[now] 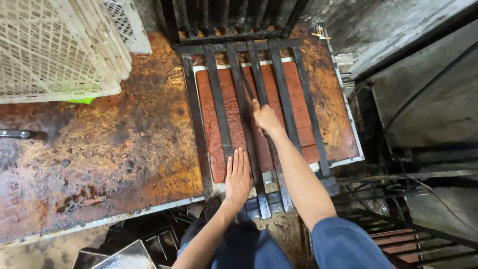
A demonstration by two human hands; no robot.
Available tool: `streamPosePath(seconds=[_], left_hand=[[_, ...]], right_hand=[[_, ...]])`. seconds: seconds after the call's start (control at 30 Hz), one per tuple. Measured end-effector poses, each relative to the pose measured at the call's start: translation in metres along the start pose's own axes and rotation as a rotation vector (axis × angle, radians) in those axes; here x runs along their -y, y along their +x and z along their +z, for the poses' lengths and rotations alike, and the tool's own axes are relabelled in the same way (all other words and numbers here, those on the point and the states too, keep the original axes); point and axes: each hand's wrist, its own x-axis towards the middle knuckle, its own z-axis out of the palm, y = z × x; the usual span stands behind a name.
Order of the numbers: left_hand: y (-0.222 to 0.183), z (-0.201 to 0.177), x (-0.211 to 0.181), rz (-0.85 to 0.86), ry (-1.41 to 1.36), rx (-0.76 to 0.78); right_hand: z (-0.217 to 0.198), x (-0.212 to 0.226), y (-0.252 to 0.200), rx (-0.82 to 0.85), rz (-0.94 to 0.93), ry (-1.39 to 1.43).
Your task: Cutting a large sheet of cake into uniform strips using a metal guide and a knife
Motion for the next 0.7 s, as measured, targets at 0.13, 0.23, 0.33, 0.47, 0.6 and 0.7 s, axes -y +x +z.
streamPosePath(seconds=[0.13, 0.23, 0.33, 0.47, 0.6, 0.7], left_hand=[[-0.003, 0.003, 0.004, 0.015, -0.043, 0.029], [-0.007, 0.003, 0.004, 0.022, -0.047, 0.073], [-0.001, 0.001, -0.001, 0.016, -0.006, 0.12], [0.0, -0.002, -0.003, -0.002, 0.027, 0.2], [-0.008, 0.0, -0.003, 0.031, 0.084, 0.145], [-0.002, 0.011, -0.003, 0.038, 0.046, 0.001]], right_hand=[[-0.029, 0.066, -0.022, 0.073, 0.026, -0.132], [-0.031, 0.079, -0.015, 0.113, 0.033, -0.186], [-0.014, 0.064, 0.022, 0.133, -0.05, -0.319], [-0.015, 0.072, -0.011, 0.104, 0.012, -0.166], [0.001, 0.055, -0.025, 0.059, 0.077, -0.136], [0.006, 0.037, -0.026, 0.068, 0.09, -0.08]])
